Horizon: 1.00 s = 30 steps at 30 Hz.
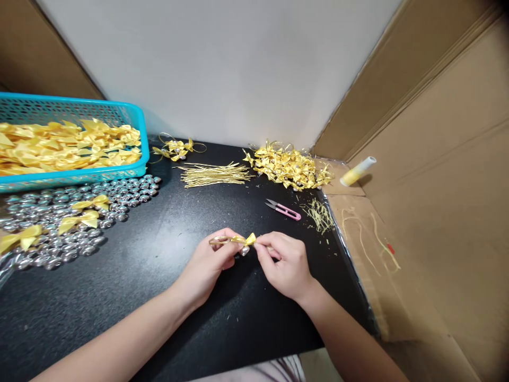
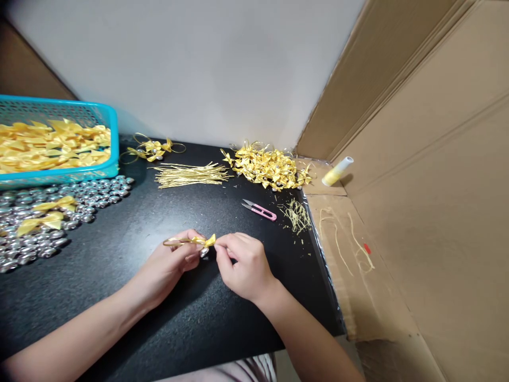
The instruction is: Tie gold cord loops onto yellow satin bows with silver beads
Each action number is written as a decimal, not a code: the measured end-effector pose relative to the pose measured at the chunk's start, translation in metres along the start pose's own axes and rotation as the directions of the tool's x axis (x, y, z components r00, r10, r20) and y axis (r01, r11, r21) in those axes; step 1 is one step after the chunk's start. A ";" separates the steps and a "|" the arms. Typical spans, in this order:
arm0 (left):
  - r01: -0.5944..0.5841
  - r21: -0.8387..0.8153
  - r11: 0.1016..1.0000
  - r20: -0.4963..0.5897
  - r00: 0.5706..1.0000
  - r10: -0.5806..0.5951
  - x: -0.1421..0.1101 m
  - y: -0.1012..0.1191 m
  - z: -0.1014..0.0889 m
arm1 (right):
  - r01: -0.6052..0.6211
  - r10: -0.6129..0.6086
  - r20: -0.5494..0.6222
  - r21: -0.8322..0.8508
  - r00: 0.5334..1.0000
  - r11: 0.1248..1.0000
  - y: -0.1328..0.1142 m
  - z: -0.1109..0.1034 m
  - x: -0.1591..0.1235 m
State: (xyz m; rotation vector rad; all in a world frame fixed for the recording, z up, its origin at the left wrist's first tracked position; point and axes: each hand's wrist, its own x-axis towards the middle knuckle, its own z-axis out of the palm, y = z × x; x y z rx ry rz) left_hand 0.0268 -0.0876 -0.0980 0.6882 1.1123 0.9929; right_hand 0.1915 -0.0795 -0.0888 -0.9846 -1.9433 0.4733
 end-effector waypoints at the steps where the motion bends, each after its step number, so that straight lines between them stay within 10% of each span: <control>1: 0.001 0.010 1.000 -0.003 1.000 -0.001 0.000 0.000 0.000 | 0.004 -0.004 0.001 0.001 1.000 1.000 0.000 0.000 0.000; 30: -0.015 0.012 1.000 0.008 1.000 0.015 -0.001 -0.004 0.001 | -0.147 0.151 -0.029 0.117 0.988 0.982 0.001 0.012 -0.008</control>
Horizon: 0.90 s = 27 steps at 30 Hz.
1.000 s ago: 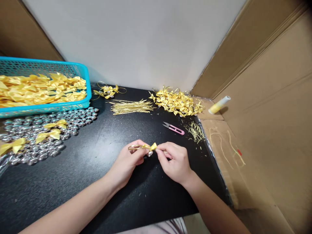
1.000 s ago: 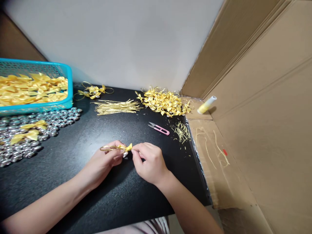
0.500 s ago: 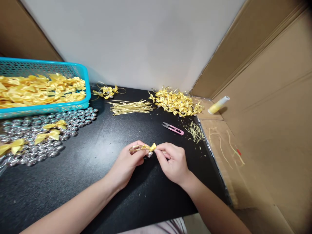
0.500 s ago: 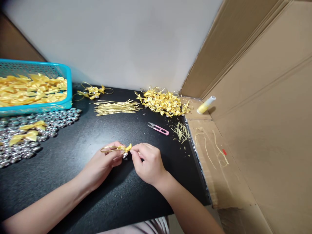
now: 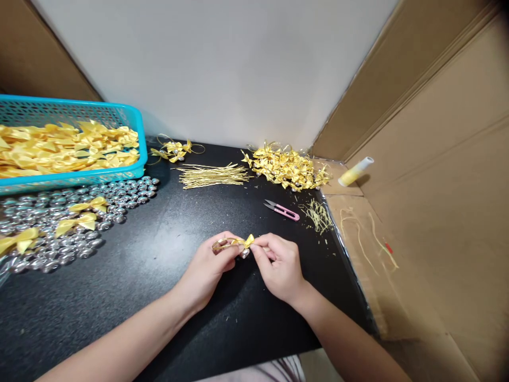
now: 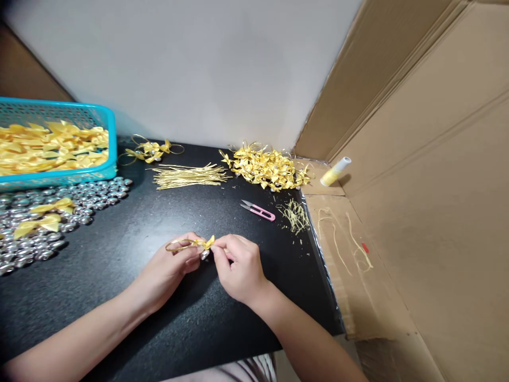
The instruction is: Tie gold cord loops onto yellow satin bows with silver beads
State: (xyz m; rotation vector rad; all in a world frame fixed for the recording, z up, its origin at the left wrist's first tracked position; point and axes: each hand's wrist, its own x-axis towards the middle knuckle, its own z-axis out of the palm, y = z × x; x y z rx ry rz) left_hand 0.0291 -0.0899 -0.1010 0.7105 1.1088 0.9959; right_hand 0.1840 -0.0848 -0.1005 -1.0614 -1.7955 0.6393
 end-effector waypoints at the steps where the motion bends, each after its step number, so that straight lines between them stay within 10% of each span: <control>1: 0.000 -0.006 1.000 0.000 1.000 0.000 0.000 0.000 0.000 | -0.002 0.002 -0.006 0.006 1.000 1.000 0.000 0.000 0.000; 27: -0.019 0.041 0.999 -0.034 0.999 0.020 0.003 0.001 -0.003 | -0.069 0.068 0.010 0.140 0.998 0.988 0.001 -0.006 0.011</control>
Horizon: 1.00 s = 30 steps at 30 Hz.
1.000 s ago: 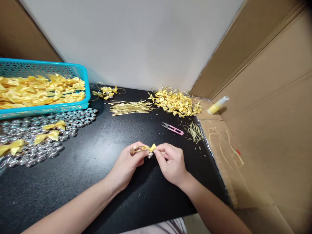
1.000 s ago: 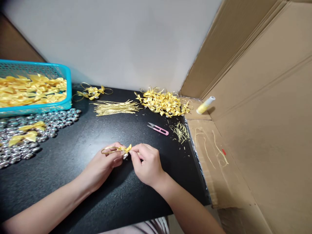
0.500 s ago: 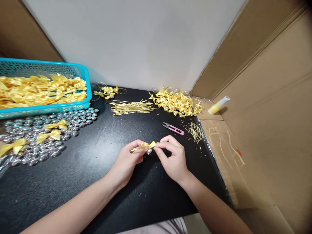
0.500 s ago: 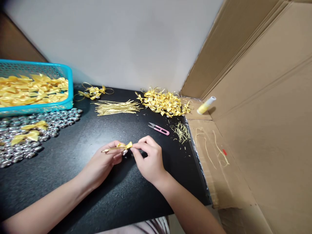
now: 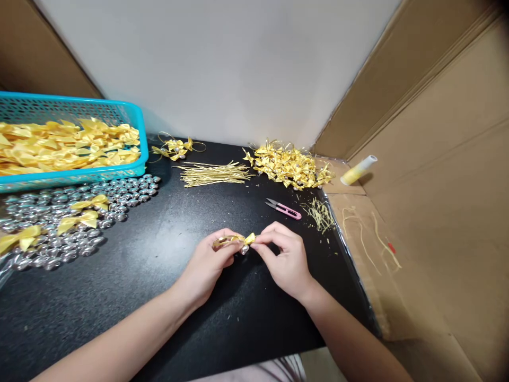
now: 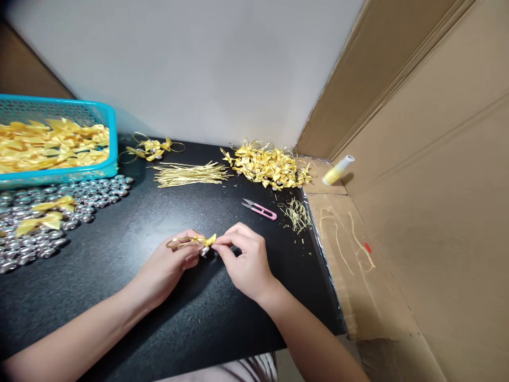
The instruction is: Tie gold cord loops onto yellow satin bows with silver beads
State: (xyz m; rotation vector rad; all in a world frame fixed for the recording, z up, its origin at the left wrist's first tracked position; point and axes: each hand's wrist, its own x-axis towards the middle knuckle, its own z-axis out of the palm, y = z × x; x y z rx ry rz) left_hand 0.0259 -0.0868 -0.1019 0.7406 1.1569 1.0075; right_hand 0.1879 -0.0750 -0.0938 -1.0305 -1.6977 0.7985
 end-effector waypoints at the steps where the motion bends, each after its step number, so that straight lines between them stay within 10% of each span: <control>1: 0.000 -0.003 1.000 0.006 1.000 0.000 0.000 -0.001 0.000 | -0.002 0.002 -0.001 0.005 1.000 1.000 0.000 0.000 0.000; 20: 0.065 -0.071 0.995 0.039 0.997 -0.063 -0.002 -0.004 0.001 | -0.061 0.063 -0.023 0.079 0.998 0.995 0.000 0.005 -0.004; 30: -0.021 -0.103 0.994 -0.065 0.998 0.015 0.002 0.006 -0.003 | -0.342 0.343 0.043 0.269 0.938 0.901 0.003 0.002 0.001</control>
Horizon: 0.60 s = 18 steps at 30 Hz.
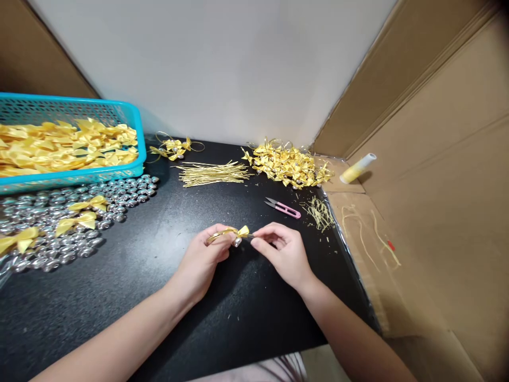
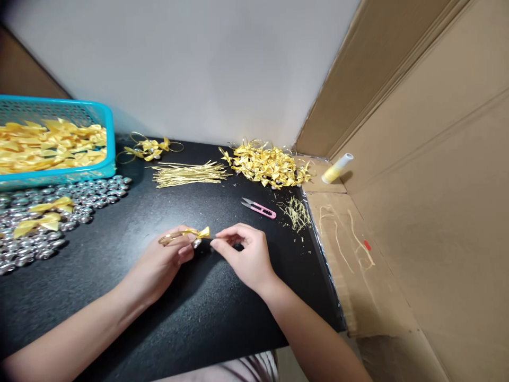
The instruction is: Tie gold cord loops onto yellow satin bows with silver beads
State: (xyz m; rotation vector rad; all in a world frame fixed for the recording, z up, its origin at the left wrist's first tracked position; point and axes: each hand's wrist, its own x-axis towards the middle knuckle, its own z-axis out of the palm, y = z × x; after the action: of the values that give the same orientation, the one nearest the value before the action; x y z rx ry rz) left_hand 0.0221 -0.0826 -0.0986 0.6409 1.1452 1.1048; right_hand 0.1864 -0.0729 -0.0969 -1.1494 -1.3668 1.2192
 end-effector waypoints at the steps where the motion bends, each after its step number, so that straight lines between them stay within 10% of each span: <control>1: -0.003 -0.008 1.000 -0.009 1.000 0.003 0.000 0.001 0.000 | 0.001 -0.001 0.019 -0.011 1.000 1.000 0.000 -0.001 0.001; 18: 0.042 0.000 0.999 0.034 0.999 -0.042 0.000 -0.008 -0.001 | 0.114 -0.113 0.020 -0.045 0.993 0.992 0.004 0.005 -0.002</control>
State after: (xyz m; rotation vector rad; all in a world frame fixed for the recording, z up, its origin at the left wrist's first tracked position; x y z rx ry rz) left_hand 0.0235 -0.0851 -0.1058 0.6304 1.1247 1.0554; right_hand 0.1823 -0.0748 -0.1012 -1.0794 -1.4598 1.1244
